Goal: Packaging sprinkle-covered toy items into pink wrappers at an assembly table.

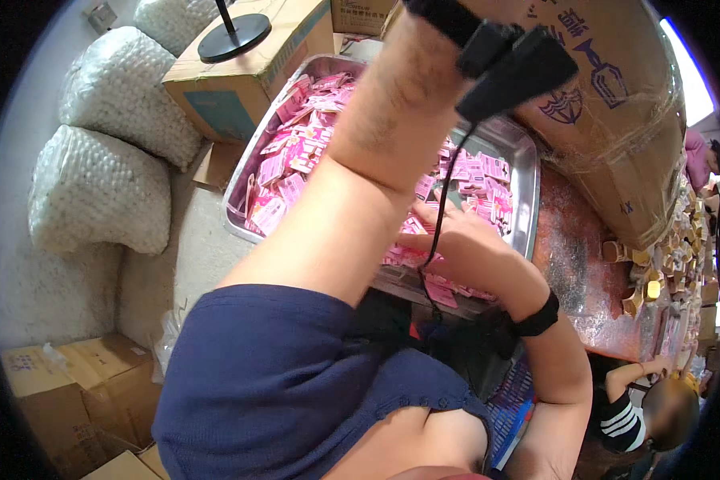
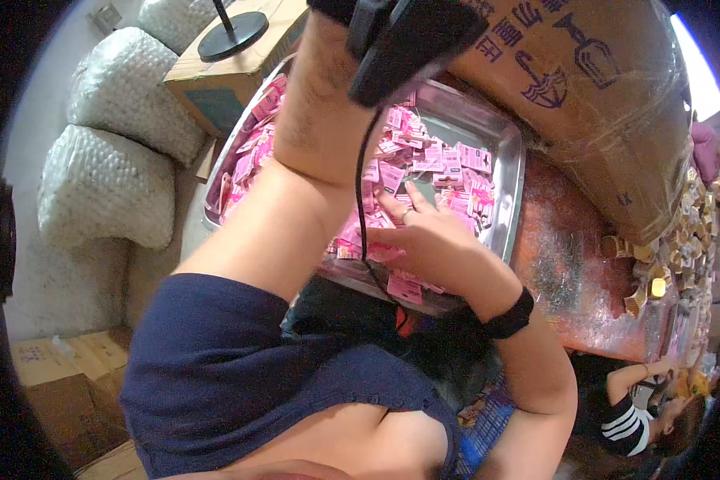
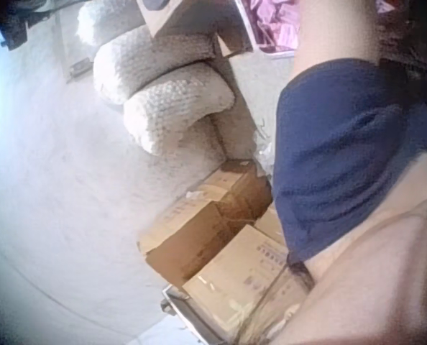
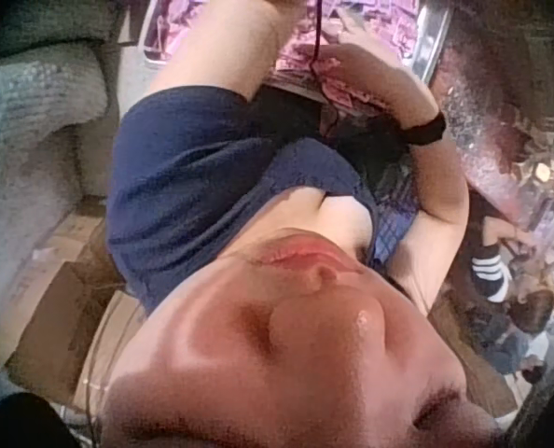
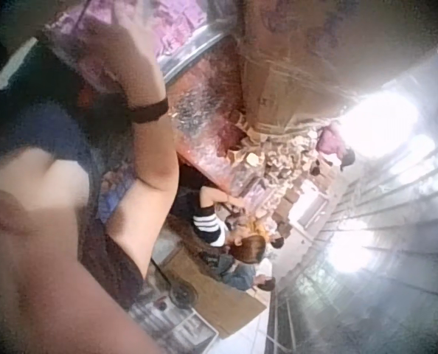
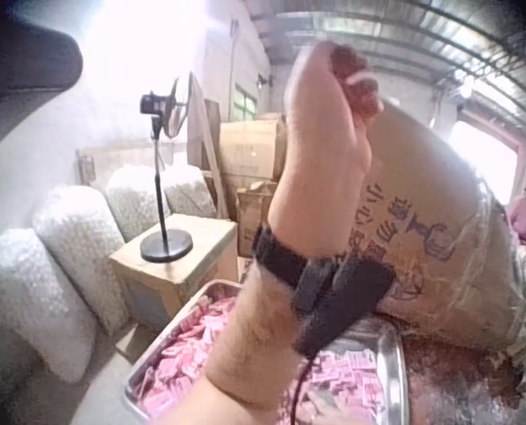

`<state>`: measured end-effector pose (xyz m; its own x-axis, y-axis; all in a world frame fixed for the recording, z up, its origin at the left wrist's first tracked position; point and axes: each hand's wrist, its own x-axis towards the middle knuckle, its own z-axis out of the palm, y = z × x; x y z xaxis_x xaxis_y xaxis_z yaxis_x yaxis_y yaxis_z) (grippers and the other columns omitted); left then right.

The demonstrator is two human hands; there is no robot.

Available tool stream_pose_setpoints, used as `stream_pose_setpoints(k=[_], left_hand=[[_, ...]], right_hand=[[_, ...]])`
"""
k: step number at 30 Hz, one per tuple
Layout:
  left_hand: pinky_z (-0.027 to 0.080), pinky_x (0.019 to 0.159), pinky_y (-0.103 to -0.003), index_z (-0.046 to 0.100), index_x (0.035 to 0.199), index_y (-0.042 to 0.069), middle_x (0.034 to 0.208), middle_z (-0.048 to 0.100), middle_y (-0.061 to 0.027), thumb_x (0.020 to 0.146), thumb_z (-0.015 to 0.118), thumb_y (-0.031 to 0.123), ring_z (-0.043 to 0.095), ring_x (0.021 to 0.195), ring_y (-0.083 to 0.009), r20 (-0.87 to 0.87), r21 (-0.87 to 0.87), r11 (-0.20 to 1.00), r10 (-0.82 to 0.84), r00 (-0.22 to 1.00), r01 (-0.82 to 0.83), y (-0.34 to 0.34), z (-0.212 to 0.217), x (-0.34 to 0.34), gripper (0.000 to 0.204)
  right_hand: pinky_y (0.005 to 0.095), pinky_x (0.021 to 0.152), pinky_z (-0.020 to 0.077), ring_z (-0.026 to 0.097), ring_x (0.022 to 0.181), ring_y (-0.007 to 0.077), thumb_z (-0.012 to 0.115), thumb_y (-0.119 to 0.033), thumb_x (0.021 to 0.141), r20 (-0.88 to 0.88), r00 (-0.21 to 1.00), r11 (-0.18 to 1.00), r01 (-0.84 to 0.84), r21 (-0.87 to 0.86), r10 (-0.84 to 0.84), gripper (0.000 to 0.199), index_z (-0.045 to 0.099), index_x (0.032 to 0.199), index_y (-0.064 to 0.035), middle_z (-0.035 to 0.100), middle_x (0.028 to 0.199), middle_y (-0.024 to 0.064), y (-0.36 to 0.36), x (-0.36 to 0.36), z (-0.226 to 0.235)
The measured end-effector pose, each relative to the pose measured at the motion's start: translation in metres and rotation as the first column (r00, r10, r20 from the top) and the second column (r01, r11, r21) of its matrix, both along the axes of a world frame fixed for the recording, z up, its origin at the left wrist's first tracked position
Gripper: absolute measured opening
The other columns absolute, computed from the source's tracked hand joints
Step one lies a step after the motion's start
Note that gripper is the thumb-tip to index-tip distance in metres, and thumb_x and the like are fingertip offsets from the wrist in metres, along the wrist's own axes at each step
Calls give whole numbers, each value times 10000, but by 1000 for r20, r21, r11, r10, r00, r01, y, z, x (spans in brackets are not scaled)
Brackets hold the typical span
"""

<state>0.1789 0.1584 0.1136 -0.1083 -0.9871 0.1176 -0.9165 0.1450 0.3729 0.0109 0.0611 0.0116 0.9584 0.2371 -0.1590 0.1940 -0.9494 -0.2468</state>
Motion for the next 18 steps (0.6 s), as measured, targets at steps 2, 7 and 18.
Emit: stream_pose_setpoints(k=[2, 7, 18], left_hand=[[543, 692, -391, 538, 1246, 32, 963, 699, -145, 1002, 528, 440, 675, 784, -273, 117, 105, 994, 5, 993, -17, -15, -2, 23, 475], [555, 670, -397, 521, 1277, 28, 952, 705, -162, 998, 528, 477, 682, 758, -287, 405, 340, 928, 0, 914, -151, -57, 2, 135, 529], [370, 1066, -636, 20, 1580, 213, 1583, 99, -322, 718, 635, 807, 312, 1378, -545, 444, 363, 760, 367, 817, -539, 28, -82, 74, 1214]], right_hand=[[632, 1025, 404, 383, 1370, 455, 684, -343, 860, -17, 1000, 998, 15, -61, -16, 399, 642, 1247, -256, 446, 1465, 121, 4, -8, 18], [535, 1038, 436, 510, 1283, 364, 725, -272, 824, 88, 990, 990, 99, 105, -108, 454, 633, 1258, -177, 512, 1410, 162, -8, -38, 21], [355, 886, 536, 544, 1092, 227, 727, -328, 904, -664, 649, -317, 584, 748, -371, 664, 410, 1429, -72, 474, 1249, 111, -26, -39, 14]])
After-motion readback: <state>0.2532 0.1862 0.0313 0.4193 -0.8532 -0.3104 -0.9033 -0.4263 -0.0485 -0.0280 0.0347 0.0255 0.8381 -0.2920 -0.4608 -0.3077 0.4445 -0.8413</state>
